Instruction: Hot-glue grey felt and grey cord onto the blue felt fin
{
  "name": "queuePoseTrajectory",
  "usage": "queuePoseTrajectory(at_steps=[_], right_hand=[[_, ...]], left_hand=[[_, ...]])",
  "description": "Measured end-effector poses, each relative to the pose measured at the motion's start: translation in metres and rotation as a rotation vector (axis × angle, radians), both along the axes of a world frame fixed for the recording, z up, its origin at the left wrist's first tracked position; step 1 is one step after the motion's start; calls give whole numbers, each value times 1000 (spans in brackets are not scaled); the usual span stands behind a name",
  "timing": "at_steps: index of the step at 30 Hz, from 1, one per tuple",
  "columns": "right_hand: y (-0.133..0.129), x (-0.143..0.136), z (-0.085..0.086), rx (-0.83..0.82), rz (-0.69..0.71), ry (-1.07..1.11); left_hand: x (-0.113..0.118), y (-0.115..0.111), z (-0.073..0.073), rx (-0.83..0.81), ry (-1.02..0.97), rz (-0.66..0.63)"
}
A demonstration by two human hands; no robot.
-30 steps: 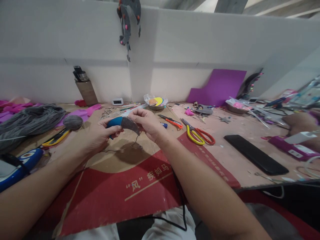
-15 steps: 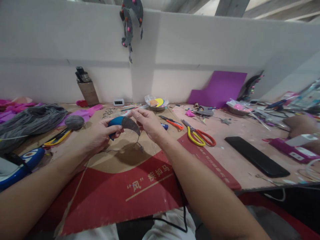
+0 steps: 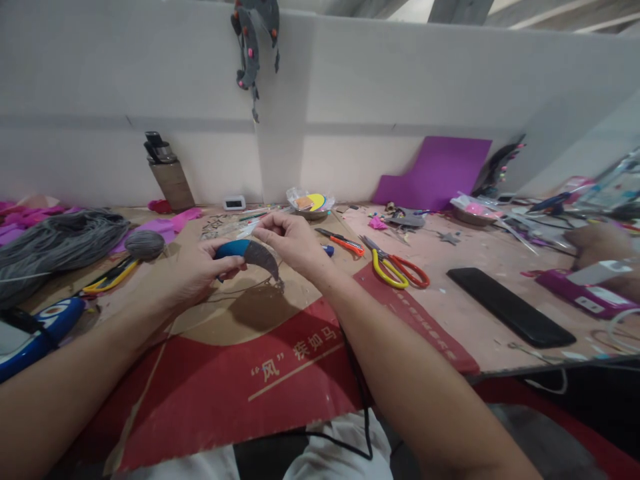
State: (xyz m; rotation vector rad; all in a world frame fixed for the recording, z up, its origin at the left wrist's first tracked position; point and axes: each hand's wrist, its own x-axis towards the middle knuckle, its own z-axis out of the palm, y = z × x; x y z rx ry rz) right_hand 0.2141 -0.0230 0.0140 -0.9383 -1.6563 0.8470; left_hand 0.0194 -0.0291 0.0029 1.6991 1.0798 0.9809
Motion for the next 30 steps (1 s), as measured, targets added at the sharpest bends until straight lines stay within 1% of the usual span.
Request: queuePoseTrajectory(at_steps=[3, 5, 9, 12, 15, 18, 21, 23, 25, 28, 30], right_hand=[[-1, -1, 0, -11, 2, 18], [-2, -2, 1, -50, 22, 46], [-7, -2, 1, -245, 149, 166], [-8, -2, 1, -386, 259, 259], [-7, -6, -3, -465, 305, 330], [-7, -15, -8, -496, 325, 443], [-9, -25, -13, -453, 322, 566], [-11, -28, -16, -381, 284, 581], [-13, -29, -19, -269, 207, 500], [-14, -28, -22, -108, 37, 295], [-14, -28, -23, -105, -4, 207]], left_hand=[[0, 0, 0, 20, -42, -14], [0, 0, 0, 36, -62, -29], [0, 1, 0, 47, -72, -32], [1, 1, -2, 44, -133, -33], [3, 1, -3, 16, -223, -39], [5, 0, -2, -77, -361, -51], [7, -2, 1, -222, -524, -50], [8, -2, 2, -285, -590, -32], [8, -2, 2, -316, -627, -19], [8, -1, 0, -320, -642, -25], [8, -1, -2, -295, -606, -29]])
